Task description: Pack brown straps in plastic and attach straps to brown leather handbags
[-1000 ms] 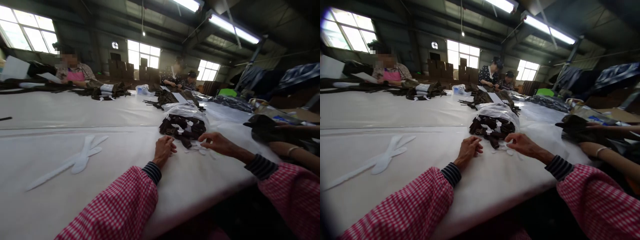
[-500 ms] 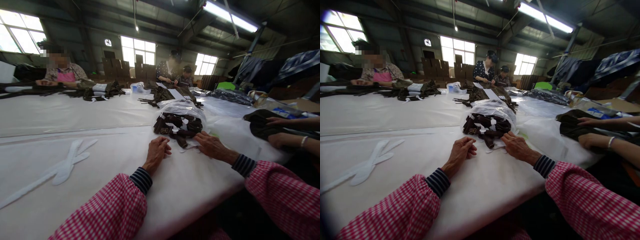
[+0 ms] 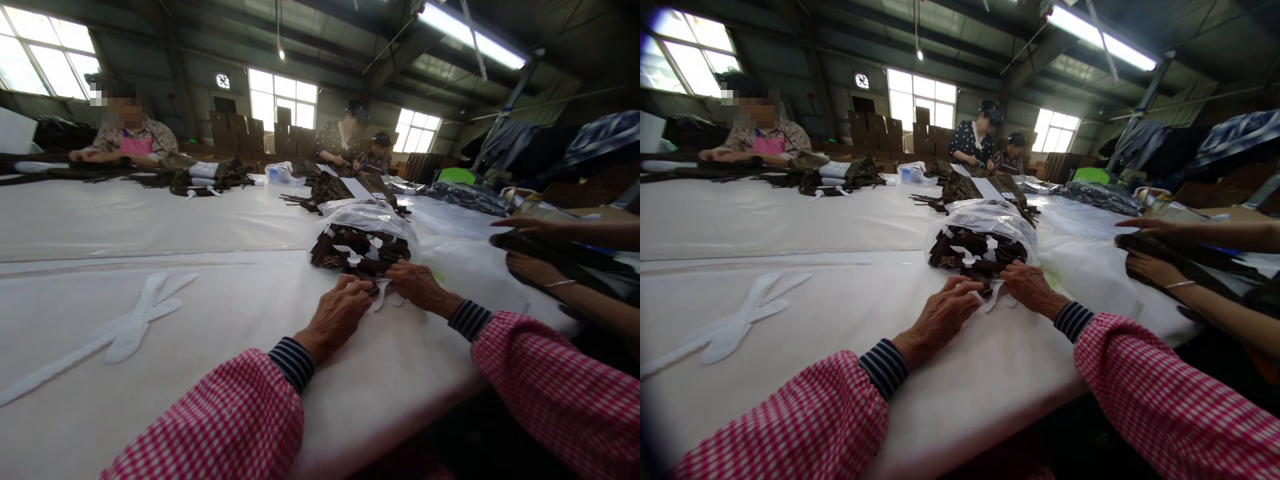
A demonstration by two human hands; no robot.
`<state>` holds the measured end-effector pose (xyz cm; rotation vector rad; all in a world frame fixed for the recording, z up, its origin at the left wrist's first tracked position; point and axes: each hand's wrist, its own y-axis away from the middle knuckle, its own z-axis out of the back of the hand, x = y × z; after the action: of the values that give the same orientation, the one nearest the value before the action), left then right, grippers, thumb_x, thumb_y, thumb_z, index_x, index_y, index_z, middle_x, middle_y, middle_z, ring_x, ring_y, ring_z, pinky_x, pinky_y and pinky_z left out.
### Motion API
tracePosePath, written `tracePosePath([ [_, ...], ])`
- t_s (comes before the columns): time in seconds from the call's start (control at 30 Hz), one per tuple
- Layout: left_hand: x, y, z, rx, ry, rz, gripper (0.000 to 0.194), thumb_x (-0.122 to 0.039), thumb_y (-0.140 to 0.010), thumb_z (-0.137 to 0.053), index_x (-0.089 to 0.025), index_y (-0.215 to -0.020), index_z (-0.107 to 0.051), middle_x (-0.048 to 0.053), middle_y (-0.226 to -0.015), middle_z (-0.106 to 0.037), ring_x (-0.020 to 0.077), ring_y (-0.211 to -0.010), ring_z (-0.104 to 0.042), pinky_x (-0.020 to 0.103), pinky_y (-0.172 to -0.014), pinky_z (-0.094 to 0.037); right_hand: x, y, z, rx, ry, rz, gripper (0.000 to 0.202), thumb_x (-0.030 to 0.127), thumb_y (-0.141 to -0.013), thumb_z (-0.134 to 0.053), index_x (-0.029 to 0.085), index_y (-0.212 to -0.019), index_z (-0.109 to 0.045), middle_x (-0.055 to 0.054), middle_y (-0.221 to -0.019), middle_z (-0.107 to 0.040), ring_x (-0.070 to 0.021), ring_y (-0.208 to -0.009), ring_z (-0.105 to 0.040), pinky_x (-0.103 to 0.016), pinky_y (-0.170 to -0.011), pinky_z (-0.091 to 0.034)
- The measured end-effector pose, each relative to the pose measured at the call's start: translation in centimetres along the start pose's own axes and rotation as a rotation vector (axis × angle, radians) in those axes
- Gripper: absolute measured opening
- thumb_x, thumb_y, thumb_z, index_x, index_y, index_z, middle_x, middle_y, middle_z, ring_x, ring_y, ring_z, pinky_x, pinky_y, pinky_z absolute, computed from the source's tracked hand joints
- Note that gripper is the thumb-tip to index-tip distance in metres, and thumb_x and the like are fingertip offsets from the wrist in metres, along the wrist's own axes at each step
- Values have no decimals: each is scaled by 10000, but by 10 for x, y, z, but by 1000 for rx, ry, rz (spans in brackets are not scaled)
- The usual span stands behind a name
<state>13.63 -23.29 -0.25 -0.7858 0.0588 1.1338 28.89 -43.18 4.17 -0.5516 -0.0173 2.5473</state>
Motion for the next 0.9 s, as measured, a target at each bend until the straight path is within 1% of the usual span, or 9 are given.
tracePosePath([
  [0.03,1,-1,-3,40,-92,-99,231,-186,-1023,-475,-200,-961,-696,44,-1457,-603,282,-1416,-435,390,-1031,-491,-2,0,1,-5,-12,-8,200,76,-933,-517,175,-908,-689,-95,-968,-712,-238,-955,-597,-307,-671,-357],
  [0.1,4,-2,-10,91,-219,-205,238,-130,-1015,-447,-188,-1050,-675,40,-1574,-484,278,-1504,-309,405,-1033,-483,-4,0,2,-23,-25,-17,185,88,-922,-531,180,-896,-689,-86,-962,-707,-230,-946,-600,-299,-663,-347],
  [0.2,7,-5,-14,111,-288,-215,259,-130,-1025,-425,-191,-1180,-624,51,-1538,-507,237,-1447,-371,391,-980,-494,-8,1,1,-66,-32,-23,185,99,-918,-535,188,-882,-693,-71,-952,-693,-215,-935,-612,-290,-638,-327],
  [0.3,6,-8,-13,106,-381,-164,253,-104,-1007,-430,-172,-1153,-624,79,-1354,-609,245,-1266,-490,379,-875,-511,-12,3,0,-117,-61,-39,195,112,-934,-539,197,-896,-710,-55,-956,-687,-201,-927,-628,-284,-623,-321],
  [0.4,5,-10,-13,69,-469,-38,214,-67,-963,-461,-156,-1055,-632,94,-1171,-634,266,-1104,-524,385,-766,-512,-17,3,-1,-171,-143,-45,199,162,-966,-541,205,-948,-735,-47,-974,-699,-192,-905,-646,-271,-644,-352],
  [0.47,5,-11,-14,55,-465,20,195,-58,-948,-474,-162,-1009,-628,89,-1119,-627,267,-1064,-524,377,-719,-506,-19,3,0,-214,-223,-62,214,197,-982,-531,207,-969,-744,-48,-998,-711,-189,-886,-660,-266,-670,-382],
  [0.63,7,-12,-14,61,-417,49,200,-58,-954,-468,-177,-991,-625,71,-1100,-634,247,-1022,-531,352,-678,-480,-25,1,4,-283,-496,-121,227,281,-970,-541,208,-979,-757,-51,-1018,-748,-212,-895,-688,-282,-766,-448],
  [0.8,9,-14,-9,68,-320,120,218,-91,-984,-443,-193,-954,-632,49,-1109,-663,220,-989,-550,317,-692,-455,-38,6,5,-335,-623,-211,348,450,-951,-589,166,-789,-708,-19,-740,-681,-206,-705,-626,-281,-652,-416],
  [0.9,12,-15,-6,42,-219,216,221,-162,-1019,-442,-211,-931,-639,27,-1046,-683,201,-956,-569,299,-726,-449,-42,11,6,-378,-666,-233,418,516,-946,-584,162,-749,-686,-1,-677,-625,-193,-663,-589,-274,-619,-400],
])
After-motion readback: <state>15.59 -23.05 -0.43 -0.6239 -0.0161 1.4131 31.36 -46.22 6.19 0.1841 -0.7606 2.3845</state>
